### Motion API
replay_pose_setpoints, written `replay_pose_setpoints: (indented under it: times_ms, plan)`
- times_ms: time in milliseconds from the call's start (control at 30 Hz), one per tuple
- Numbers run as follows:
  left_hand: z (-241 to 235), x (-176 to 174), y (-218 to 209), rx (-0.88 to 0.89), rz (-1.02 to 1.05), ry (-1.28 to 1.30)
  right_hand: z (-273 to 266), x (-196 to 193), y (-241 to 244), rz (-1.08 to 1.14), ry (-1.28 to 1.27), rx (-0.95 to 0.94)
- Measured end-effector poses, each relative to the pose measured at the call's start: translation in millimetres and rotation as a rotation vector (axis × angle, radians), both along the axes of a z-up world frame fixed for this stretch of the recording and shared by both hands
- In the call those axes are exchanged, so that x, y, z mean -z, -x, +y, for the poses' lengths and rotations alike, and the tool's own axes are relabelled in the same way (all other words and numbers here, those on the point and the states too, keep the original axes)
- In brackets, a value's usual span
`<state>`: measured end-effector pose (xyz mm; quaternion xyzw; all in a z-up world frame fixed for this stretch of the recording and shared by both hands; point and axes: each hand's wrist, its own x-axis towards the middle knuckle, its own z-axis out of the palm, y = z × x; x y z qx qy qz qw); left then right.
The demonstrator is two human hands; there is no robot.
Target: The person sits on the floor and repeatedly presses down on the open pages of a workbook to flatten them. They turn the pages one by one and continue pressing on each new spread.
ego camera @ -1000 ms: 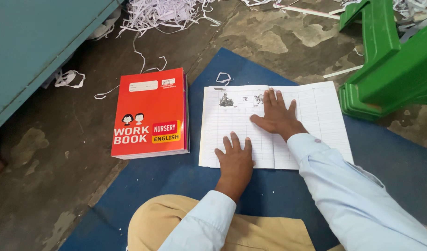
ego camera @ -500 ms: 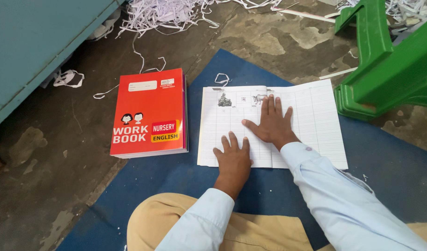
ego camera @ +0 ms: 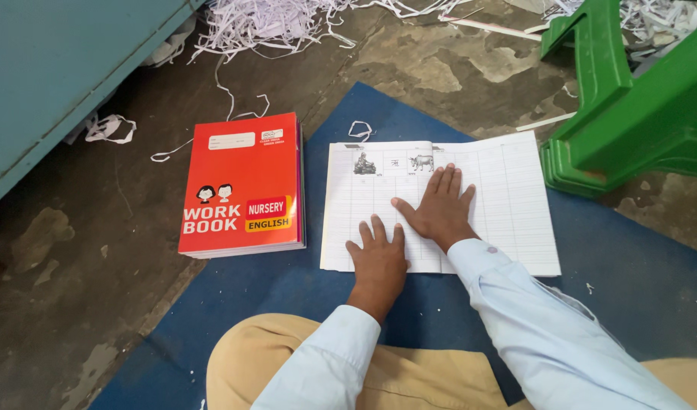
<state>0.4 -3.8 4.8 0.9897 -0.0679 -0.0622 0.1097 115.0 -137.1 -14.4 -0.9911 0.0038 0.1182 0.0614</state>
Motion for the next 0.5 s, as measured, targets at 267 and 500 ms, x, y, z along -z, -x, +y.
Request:
replay_pose_setpoints:
  times_ms: [267,500]
  plan:
    - [0.7,-1.1,0.8,0.0,0.011,0.009,0.8,-1.7,9.0,-0.006,0.01,-0.005]
    - [-0.3,1.0,-0.7,-0.004,0.009,-0.007,1.6,-6.5,16.6,0.001,0.03,0.0]
